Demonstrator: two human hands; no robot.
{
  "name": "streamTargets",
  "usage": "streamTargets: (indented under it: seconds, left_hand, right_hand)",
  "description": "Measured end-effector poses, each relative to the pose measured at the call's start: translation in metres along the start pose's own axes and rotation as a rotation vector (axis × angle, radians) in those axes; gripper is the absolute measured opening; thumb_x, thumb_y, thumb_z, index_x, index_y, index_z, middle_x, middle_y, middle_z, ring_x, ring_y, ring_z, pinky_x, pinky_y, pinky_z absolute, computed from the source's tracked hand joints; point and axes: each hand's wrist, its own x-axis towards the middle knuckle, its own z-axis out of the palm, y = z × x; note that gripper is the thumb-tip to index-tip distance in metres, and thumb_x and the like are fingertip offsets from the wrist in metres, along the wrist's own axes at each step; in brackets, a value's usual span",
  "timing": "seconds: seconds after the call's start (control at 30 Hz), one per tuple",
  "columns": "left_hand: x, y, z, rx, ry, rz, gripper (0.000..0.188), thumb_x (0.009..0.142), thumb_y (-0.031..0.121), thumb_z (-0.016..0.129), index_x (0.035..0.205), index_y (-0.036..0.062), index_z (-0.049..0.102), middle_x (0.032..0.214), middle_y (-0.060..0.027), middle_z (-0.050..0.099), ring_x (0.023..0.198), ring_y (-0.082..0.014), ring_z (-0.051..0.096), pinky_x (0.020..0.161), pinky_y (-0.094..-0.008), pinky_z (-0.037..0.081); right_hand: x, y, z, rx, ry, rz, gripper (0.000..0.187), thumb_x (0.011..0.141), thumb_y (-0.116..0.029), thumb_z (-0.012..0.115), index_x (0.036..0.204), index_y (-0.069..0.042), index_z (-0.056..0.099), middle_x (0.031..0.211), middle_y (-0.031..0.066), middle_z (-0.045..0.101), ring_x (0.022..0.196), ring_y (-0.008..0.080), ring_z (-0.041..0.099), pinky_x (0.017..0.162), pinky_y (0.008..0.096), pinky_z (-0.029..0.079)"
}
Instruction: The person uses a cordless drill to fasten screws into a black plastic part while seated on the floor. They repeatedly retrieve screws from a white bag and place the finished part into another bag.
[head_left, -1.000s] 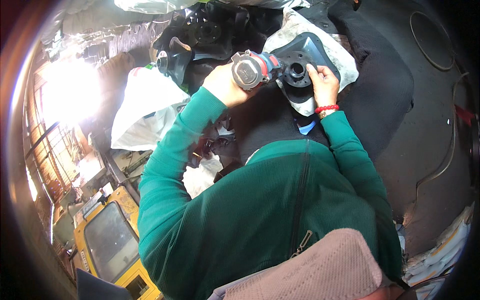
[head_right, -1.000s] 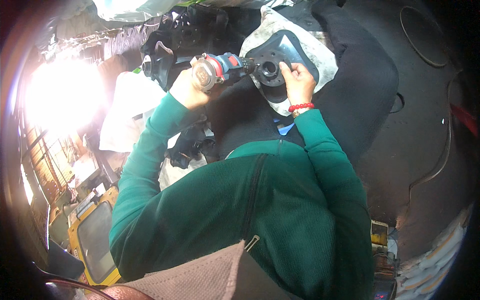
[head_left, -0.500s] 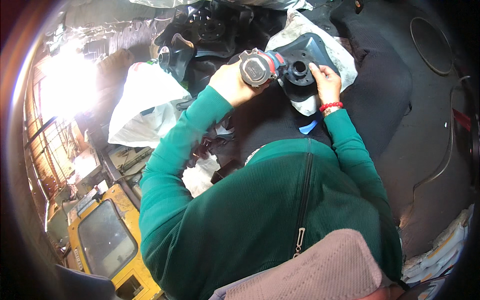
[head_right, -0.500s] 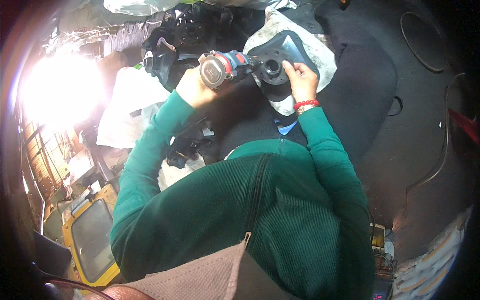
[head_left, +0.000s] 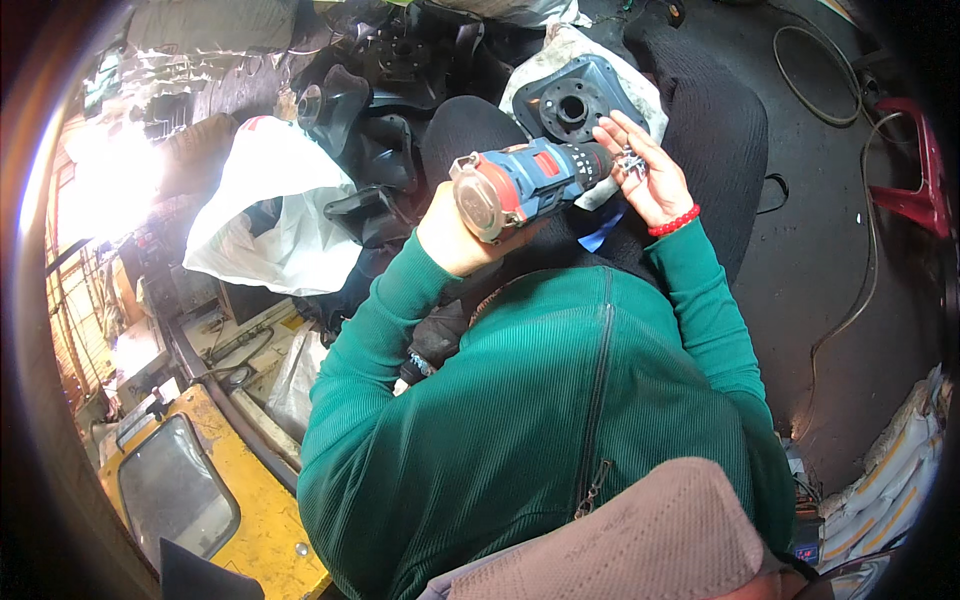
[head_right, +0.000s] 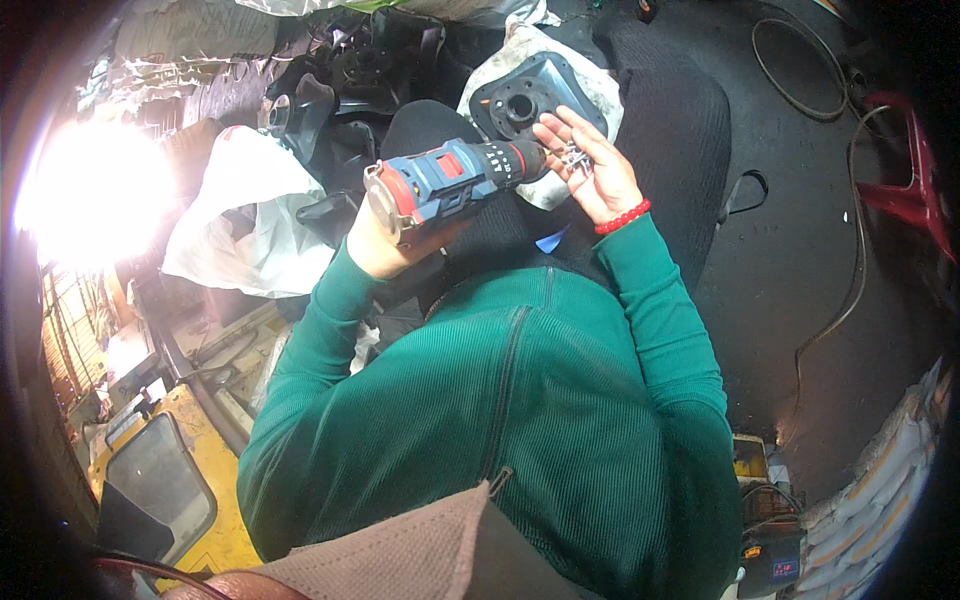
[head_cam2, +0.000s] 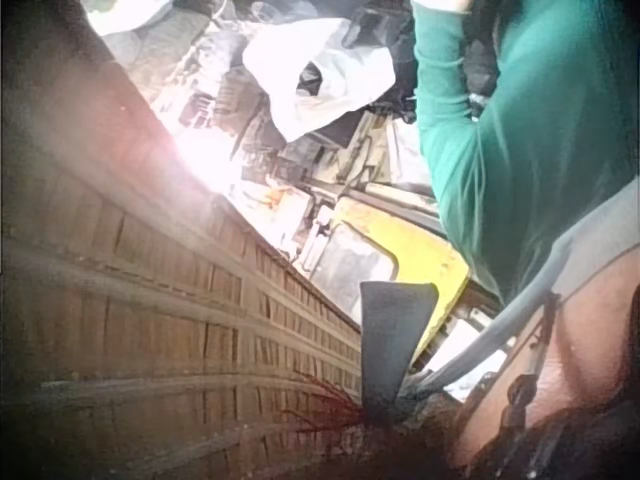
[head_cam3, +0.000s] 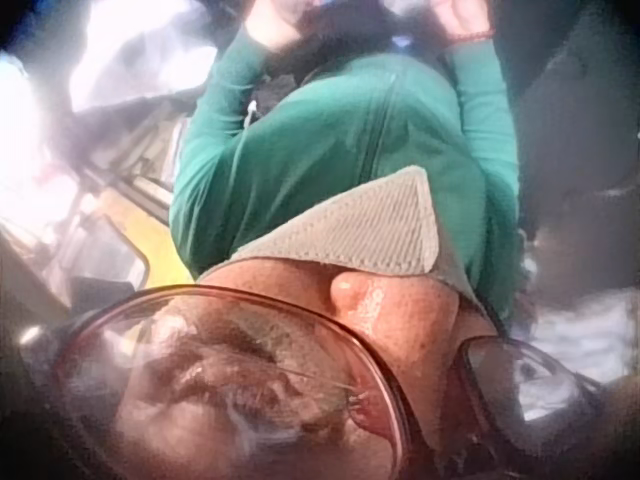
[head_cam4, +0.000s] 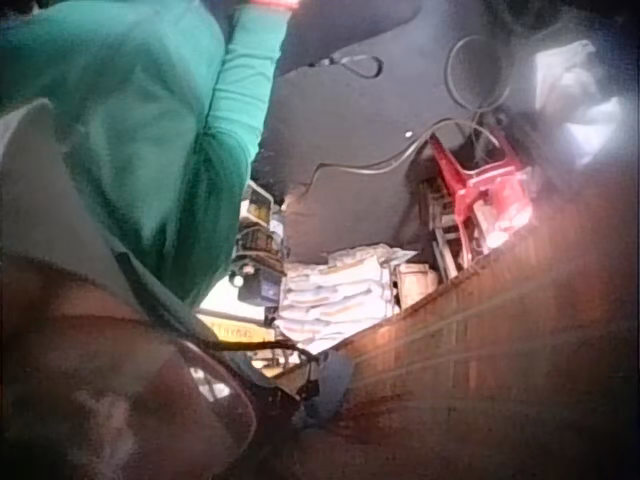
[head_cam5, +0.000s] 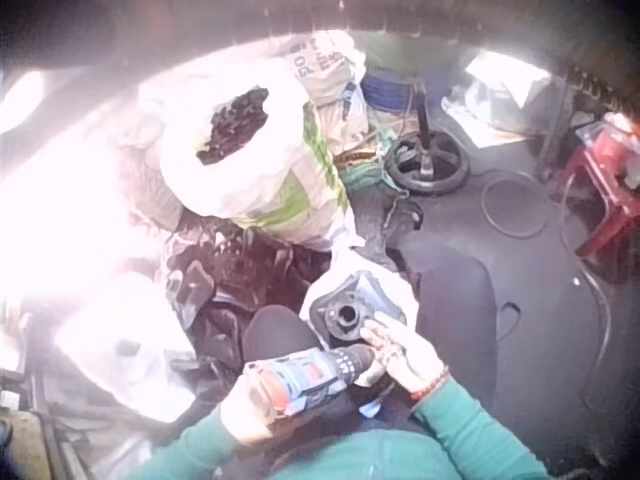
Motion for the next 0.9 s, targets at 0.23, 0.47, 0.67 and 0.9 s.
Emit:
streamTargets:
  seconds: [0.23, 0.47, 0.67, 0.9]
  left_hand:
    - [-0.002, -0.008, 0.003, 0.024, -0.003, -0.024, 0.042, 0.072, 0.017, 0.078, 0.110, 0.0072, 0.062, 0.103, -0.0100, 0.065, 0.094, -0.0273, 0.064, 0.082, -0.0387, 0.050]
    - [0.003, -0.004, 0.003, 0.000, 0.017, -0.009, 0.047, 0.072, 0.018, 0.078, 0.113, 0.0065, 0.060, 0.105, -0.0095, 0.064, 0.095, -0.0275, 0.064, 0.083, -0.0377, 0.050]
    - [0.008, -0.005, -0.004, 0.050, -0.035, 0.059, 0.050, 0.071, 0.016, 0.075, 0.116, 0.0061, 0.057, 0.107, -0.0098, 0.064, 0.096, -0.0269, 0.064, 0.085, -0.0360, 0.051]
    - [0.005, 0.007, -0.012, 0.334, -0.273, -0.005, 0.085, 0.065, 0.037, 0.079, 0.136, 0.0115, 0.041, 0.127, -0.0047, 0.056, 0.095, -0.0229, 0.066, 0.085, -0.0312, 0.053]
  right_hand:
    - [-0.002, 0.001, 0.005, -0.018, -0.042, 0.078, 0.046, 0.095, -0.015, 0.053, 0.137, -0.001, 0.040, 0.125, 0.0147, 0.056, 0.106, 0.0213, 0.061, 0.085, 0.0332, 0.056]
    - [-0.004, 0.001, 0.022, -0.119, 0.026, 0.108, 0.046, 0.095, -0.018, 0.054, 0.136, 0.000, 0.043, 0.122, 0.0108, 0.058, 0.089, 0.0094, 0.063, 0.081, 0.0262, 0.055]
    - [-0.004, -0.006, 0.013, -0.111, -0.088, 0.203, 0.043, 0.095, -0.022, 0.055, 0.131, 0.001, 0.047, 0.123, 0.0122, 0.058, 0.088, 0.0119, 0.062, 0.080, 0.0288, 0.057]
    - [0.000, -0.005, -0.002, -0.099, -0.114, 0.303, 0.042, 0.096, -0.021, 0.053, 0.131, 0.001, 0.047, 0.123, 0.0146, 0.058, 0.088, 0.0127, 0.063, 0.078, 0.0294, 0.058]
